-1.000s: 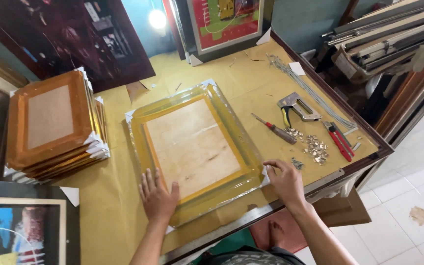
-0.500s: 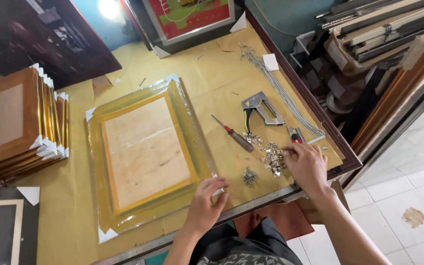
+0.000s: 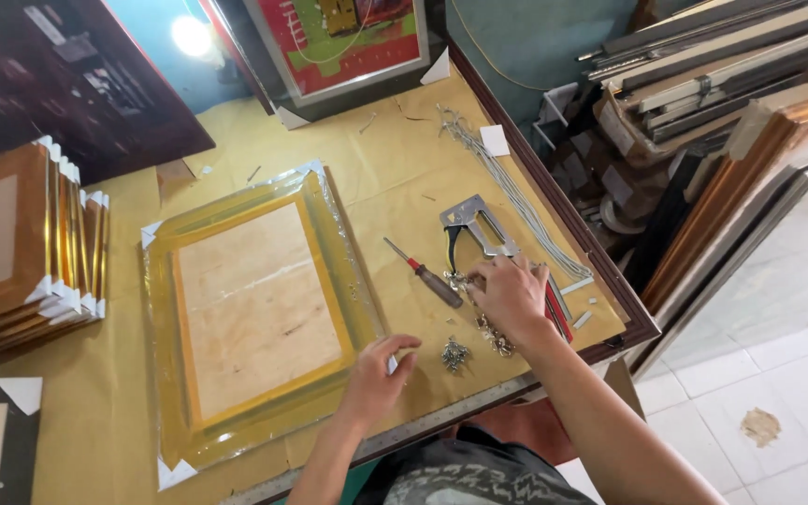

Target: Positioning small metal hardware components on the back of a picture frame for assembly.

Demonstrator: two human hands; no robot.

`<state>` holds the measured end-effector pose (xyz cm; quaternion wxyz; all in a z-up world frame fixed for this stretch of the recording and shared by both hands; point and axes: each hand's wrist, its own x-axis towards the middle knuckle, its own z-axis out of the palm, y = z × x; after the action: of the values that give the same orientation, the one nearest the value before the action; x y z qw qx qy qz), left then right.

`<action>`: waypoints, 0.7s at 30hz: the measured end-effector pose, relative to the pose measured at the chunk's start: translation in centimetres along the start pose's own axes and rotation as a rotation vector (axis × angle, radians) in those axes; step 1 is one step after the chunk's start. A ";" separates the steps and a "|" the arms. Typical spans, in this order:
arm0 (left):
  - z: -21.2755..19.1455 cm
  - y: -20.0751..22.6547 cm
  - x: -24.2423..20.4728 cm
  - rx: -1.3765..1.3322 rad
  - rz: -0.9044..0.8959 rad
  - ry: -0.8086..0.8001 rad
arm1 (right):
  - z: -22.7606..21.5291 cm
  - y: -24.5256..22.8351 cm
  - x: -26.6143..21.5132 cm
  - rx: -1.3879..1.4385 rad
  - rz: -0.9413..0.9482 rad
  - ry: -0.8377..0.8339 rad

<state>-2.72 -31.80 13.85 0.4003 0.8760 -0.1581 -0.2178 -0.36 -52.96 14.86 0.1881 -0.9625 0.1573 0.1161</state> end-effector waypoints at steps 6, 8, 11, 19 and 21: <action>1.0 -2.0 1.7 0.020 0.153 0.143 | -0.3 -0.9 0.2 0.027 0.042 0.013; 1.5 -2.8 2.4 0.027 0.129 0.165 | -0.5 -1.0 0.4 0.018 0.045 -0.002; 1.5 -2.8 2.4 0.049 0.069 0.151 | -0.7 -1.3 0.2 -0.014 0.071 -0.037; 0.4 -4.2 3.0 -0.303 0.107 0.179 | 2.0 0.1 2.1 -0.283 0.027 0.058; -0.4 -3.6 2.4 -0.439 0.015 0.202 | 2.5 0.4 2.4 -0.222 0.064 0.016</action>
<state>-0.11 -30.34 10.70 0.5965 0.7841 -0.0724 -0.1552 1.27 -52.93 11.85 0.0752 -0.9728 0.1756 0.1313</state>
